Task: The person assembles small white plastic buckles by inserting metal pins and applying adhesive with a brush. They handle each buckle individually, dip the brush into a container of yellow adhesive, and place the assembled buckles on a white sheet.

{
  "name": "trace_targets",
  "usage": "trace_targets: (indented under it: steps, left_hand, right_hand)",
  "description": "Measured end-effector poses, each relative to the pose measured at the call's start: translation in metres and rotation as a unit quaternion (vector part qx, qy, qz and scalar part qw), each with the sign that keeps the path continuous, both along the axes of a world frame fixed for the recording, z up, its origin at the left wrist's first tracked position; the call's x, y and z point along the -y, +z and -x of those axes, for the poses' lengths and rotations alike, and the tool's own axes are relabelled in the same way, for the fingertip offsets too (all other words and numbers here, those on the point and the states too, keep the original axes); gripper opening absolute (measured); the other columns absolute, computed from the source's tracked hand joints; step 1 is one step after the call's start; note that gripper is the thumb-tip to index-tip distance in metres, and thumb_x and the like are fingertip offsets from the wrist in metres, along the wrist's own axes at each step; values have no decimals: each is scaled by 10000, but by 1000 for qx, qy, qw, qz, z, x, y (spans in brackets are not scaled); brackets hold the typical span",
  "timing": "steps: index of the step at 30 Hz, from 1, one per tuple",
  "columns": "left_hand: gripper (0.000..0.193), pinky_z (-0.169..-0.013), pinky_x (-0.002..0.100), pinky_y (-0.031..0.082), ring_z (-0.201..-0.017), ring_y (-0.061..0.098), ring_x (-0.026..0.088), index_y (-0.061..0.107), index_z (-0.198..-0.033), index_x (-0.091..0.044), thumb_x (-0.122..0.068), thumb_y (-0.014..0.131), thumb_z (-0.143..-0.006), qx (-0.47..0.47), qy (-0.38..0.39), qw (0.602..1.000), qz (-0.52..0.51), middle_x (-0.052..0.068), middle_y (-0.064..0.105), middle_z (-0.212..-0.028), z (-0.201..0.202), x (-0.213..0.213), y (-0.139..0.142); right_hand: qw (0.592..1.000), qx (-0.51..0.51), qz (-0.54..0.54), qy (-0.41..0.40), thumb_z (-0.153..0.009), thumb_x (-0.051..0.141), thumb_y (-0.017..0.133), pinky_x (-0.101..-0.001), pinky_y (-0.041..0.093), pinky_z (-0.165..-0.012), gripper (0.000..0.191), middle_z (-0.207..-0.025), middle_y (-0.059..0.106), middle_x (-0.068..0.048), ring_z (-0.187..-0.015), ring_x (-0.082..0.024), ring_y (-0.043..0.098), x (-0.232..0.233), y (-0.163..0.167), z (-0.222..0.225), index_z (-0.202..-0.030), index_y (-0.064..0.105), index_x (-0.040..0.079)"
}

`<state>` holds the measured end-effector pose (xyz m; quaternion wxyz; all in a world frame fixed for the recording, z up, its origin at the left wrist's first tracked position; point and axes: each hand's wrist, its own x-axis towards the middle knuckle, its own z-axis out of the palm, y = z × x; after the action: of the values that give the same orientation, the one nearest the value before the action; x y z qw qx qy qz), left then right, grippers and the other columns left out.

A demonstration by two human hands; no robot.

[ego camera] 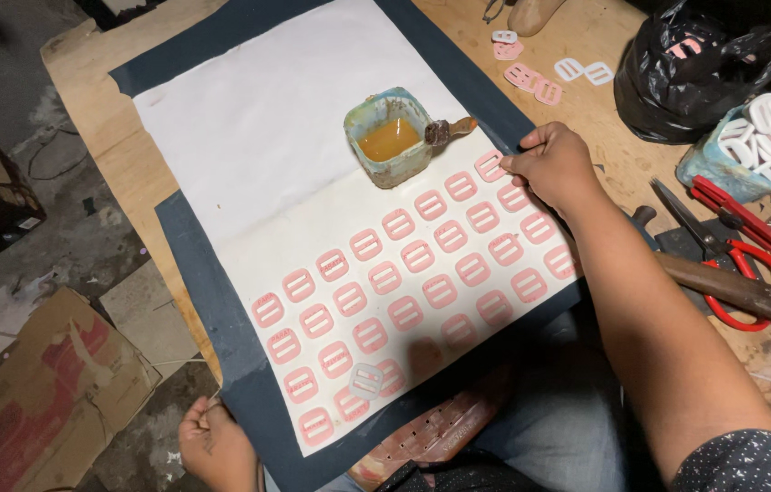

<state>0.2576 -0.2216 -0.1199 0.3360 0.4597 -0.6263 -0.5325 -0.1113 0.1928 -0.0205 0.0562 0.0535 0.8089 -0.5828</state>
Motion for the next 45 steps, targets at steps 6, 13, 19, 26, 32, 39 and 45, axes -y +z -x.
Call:
trace_targets:
  steps: [6, 13, 19, 26, 32, 39, 45]
  left_hand:
    - [213, -665, 239, 484, -742, 576, 101, 562, -1220, 72, -32, 528, -1037, 127, -33, 989, 61, 73, 624, -901, 6, 2, 4]
    - [205, -673, 244, 472, -742, 562, 106, 568, -1212, 85, -37, 536, -1050, 144, -39, 985, 85, 61, 605, -870, 11, -2, 11]
    - [228, -680, 222, 494, -781, 592, 84, 527, -1250, 57, -41, 530, -1044, 84, -18, 996, 35, 46, 623, -936, 10, 6, 2]
    - [195, -805, 222, 472, -882, 550, 80, 492, -1285, 86, 17, 554, -1113, -37, -35, 960, 275, 83, 570, -1032, 27, -10, 57]
    - [161, -720, 324, 548, -848, 679, 211, 709, -1046, 2, -109, 607, -990, -32, -339, 879, 335, 132, 698, -984, 100, -121, 143]
    - [285, -884, 440, 509, -1018, 650, 341, 657, -1138, -28, -61, 697, -857, -72, -508, 765, 389, 143, 696, -1109, 219, -219, 159]
    - [512, -919, 440, 454, -1010, 638, 300, 610, -1285, -34, -115, 760, -803, -3, -479, 799, 364, 114, 709, -1077, 272, -248, 142]
  right_hand:
    - [1000, 22, 12, 5, -805, -17, 795, -270, 475, -465, 339, -777, 661, -97, -586, -135, 645, -2, 2, -1, -1050, 562, -27]
    - [999, -5, 33, 15, -809, -22, 806, -270, 510, -505, 308, -773, 657, -97, -588, -138, 645, -4, -8, 3, -996, 561, -30]
    - [999, 4, 43, 9, -809, -24, 797, -262, 515, -524, 280, -780, 666, -91, -604, -135, 652, -4, -9, 2, -977, 573, -27]
    - [993, 37, 106, 20, -921, 37, 682, -251, 488, -581, 166, -890, 711, -56, -694, -123, 631, -18, 0, 6, -1075, 679, -26]
    - [980, 65, 183, 45, -926, 31, 652, -279, 609, -677, 122, -942, 712, -99, -760, -150, 703, -19, 9, 7, -1041, 665, -8]
    - [983, 99, 134, 70, -880, 51, 720, -240, 530, -588, 154, -863, 710, -56, -684, -103, 651, -7, 21, -9, -1026, 686, 15]
    - [990, 81, 97, 70, -799, 70, 781, -230, 450, -520, 331, -815, 708, -70, -625, -107, 633, -5, 19, -7, -1085, 629, 3]
